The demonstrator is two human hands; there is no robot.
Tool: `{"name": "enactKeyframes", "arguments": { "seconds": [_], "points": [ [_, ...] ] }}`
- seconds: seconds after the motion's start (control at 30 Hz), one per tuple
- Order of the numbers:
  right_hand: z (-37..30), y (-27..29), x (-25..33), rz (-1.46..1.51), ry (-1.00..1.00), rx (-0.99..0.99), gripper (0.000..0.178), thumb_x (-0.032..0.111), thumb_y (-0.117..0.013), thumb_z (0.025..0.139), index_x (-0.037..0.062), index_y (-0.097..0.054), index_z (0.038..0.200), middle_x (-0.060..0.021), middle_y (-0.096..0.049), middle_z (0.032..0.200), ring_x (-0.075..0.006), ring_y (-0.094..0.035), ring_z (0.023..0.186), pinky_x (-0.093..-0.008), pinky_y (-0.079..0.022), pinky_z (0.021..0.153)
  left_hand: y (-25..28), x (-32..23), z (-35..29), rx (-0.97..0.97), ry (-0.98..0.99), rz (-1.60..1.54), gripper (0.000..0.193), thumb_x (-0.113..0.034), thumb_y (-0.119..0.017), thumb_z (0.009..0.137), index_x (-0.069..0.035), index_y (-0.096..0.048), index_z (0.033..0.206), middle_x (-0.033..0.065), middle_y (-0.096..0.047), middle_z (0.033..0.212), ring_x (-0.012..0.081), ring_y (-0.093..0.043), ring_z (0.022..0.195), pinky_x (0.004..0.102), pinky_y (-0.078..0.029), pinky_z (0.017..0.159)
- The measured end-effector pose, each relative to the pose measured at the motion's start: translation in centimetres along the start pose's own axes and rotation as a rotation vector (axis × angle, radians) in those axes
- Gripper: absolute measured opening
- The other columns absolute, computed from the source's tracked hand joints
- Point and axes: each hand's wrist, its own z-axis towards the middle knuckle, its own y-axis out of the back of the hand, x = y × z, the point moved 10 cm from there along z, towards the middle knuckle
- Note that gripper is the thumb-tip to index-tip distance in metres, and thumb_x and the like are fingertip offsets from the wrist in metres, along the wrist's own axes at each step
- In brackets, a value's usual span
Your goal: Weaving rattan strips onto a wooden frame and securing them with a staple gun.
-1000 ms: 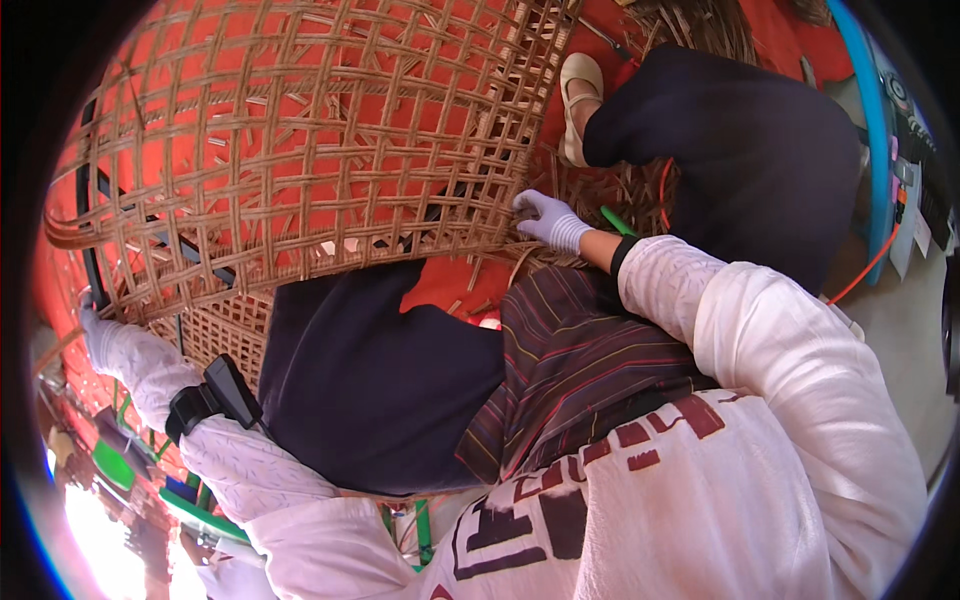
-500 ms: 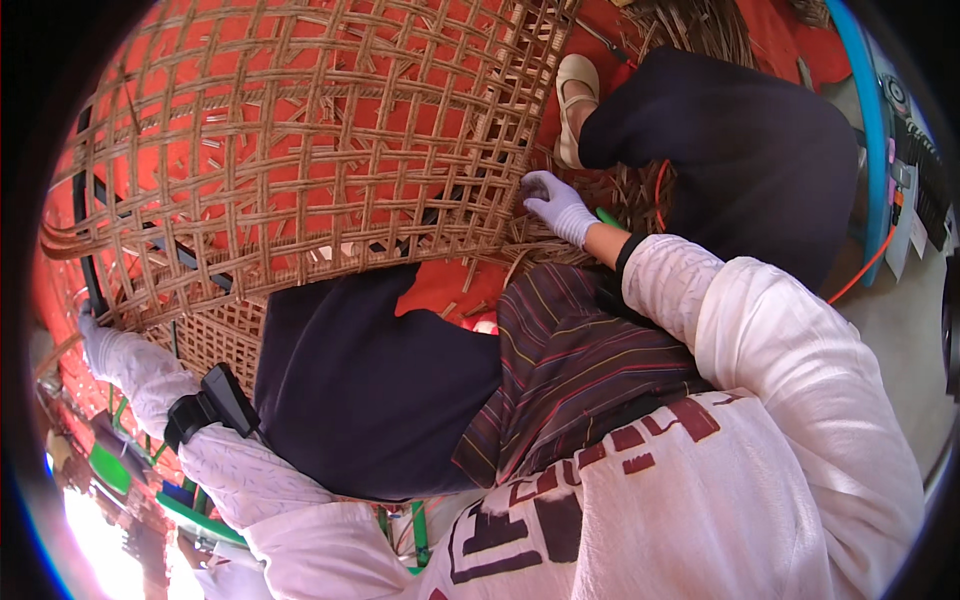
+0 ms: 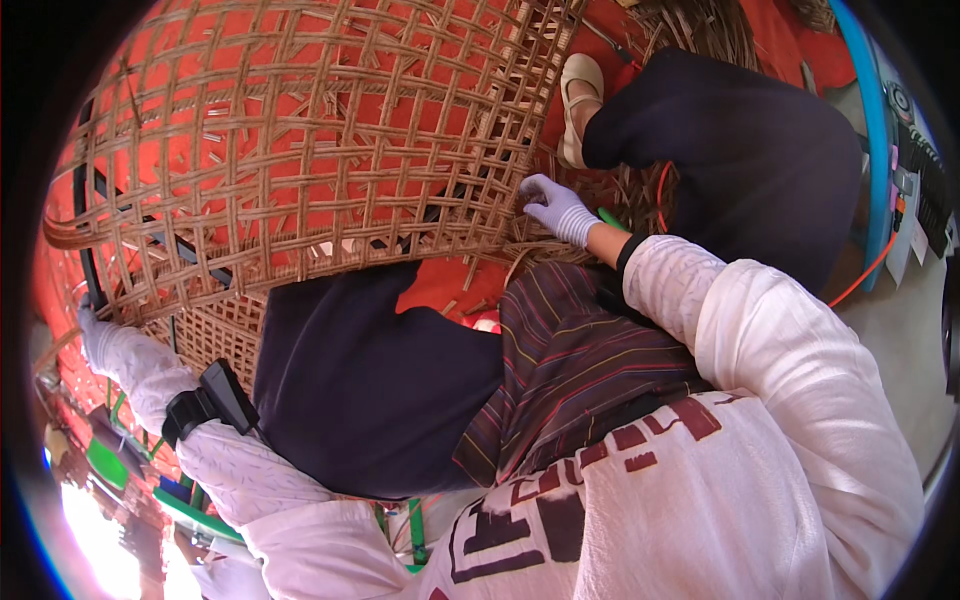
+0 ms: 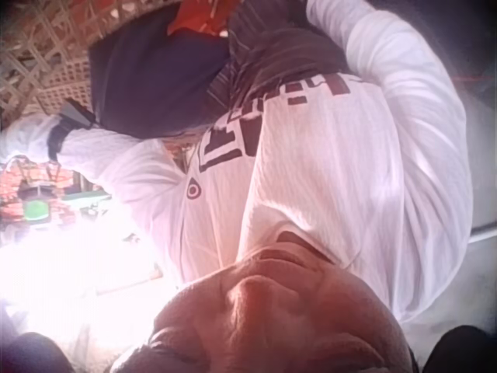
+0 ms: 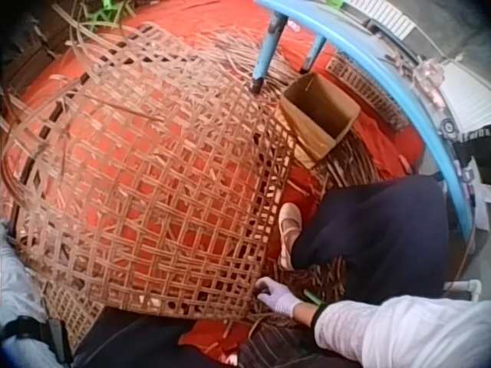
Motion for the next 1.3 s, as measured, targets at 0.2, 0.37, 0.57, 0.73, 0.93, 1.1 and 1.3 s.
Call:
{"name": "enactKeyframes", "arguments": {
  "seconds": [0.2,0.37,0.57,0.73,0.93,1.1,1.3],
  "points": [
    [-0.1,1.3,0.6,-0.069,0.005,-0.022,0.026,0.007,-0.063,0.084,0.0039,-0.058,0.11,-0.0143,-0.066,0.105,-0.0267,-0.065,0.098,-0.0351,-0.05,0.088,-0.6,-0.3,-0.8,-0.033,-0.013,0.083,0.042,-0.046,-0.067,0.076,-0.005,-0.075,0.082,0.0061,-0.064,0.072,0.0201,-0.055,0.061,0.0367,-0.046,0.06],
    [-0.1,4.8,3.9,-0.126,0.053,-0.262,0.027,0.01,-0.06,0.086,0.0051,-0.059,0.112,-0.017,-0.066,0.107,-0.0318,-0.064,0.1,-0.037,-0.05,0.089,0.4,-0.1,1.6,-0.02,-0.103,0.18,0.042,-0.046,-0.066,0.077,-0.005,-0.075,0.082,0.0061,-0.065,0.073,0.0193,-0.055,0.061,0.0364,-0.046,0.061],
    [-0.3,4.2,4.3,-0.166,0.14,-0.2,0.03,0.01,-0.06,0.087,0.0059,-0.058,0.117,-0.0169,-0.064,0.108,-0.0314,-0.063,0.101,-0.0371,-0.049,0.09,-0.7,-0.4,-0.8,0.006,0.008,0.066,0.038,-0.043,-0.064,0.079,-0.007,-0.075,0.085,0.0058,-0.064,0.072,0.018,-0.056,0.064,0.034,-0.046,0.061],
    [-1.8,3.1,11.3,-0.202,0.307,-0.187,0.03,0.011,-0.06,0.087,0.0065,-0.058,0.117,-0.0176,-0.063,0.104,-0.0336,-0.062,0.1,-0.0384,-0.049,0.09,-0.2,-1.2,-2.6,-0.039,-0.018,0.091,0.034,-0.04,-0.065,0.079,-0.008,-0.076,0.085,0.006,-0.063,0.07,0.0175,-0.055,0.064,0.0333,-0.046,0.061],
    [-2.4,-1.4,13.0,-0.406,0.365,-0.022,0.03,0.013,-0.06,0.087,0.0098,-0.058,0.117,-0.0177,-0.061,0.106,-0.0357,-0.061,0.099,-0.0414,-0.049,0.089,-0.3,-2.7,-3.7,-0.043,-0.115,0.079,0.034,-0.039,-0.065,0.079,-0.008,-0.076,0.085,0.006,-0.063,0.07,0.0174,-0.055,0.064,0.0333,-0.046,0.061],
    [-3.9,-1.5,17.8,-0.38,0.513,-0.103,0.023,0.01,-0.06,0.088,0.0066,-0.06,0.111,-0.0164,-0.062,0.1,-0.0333,-0.063,0.094,-0.0384,-0.052,0.083,0.1,-4.1,-5.1,-0.058,-0.191,0.057,0.034,-0.039,-0.065,0.079,-0.007,-0.076,0.085,0.006,-0.063,0.07,0.0174,-0.055,0.064,0.0332,-0.046,0.06],
    [-3.4,-5.0,14.0,-0.454,0.348,0.072,0.025,0.018,-0.056,0.089,0.0077,-0.06,0.111,-0.0187,-0.061,0.102,-0.0381,-0.06,0.1,-0.0428,-0.049,0.089,-1.1,-6.0,-7.3,-0.043,-0.251,0.012,0.034,-0.039,-0.065,0.079,-0.007,-0.076,0.084,0.0061,-0.063,0.07,0.0173,-0.055,0.064,0.0332,-0.046,0.06]
  ]
}}
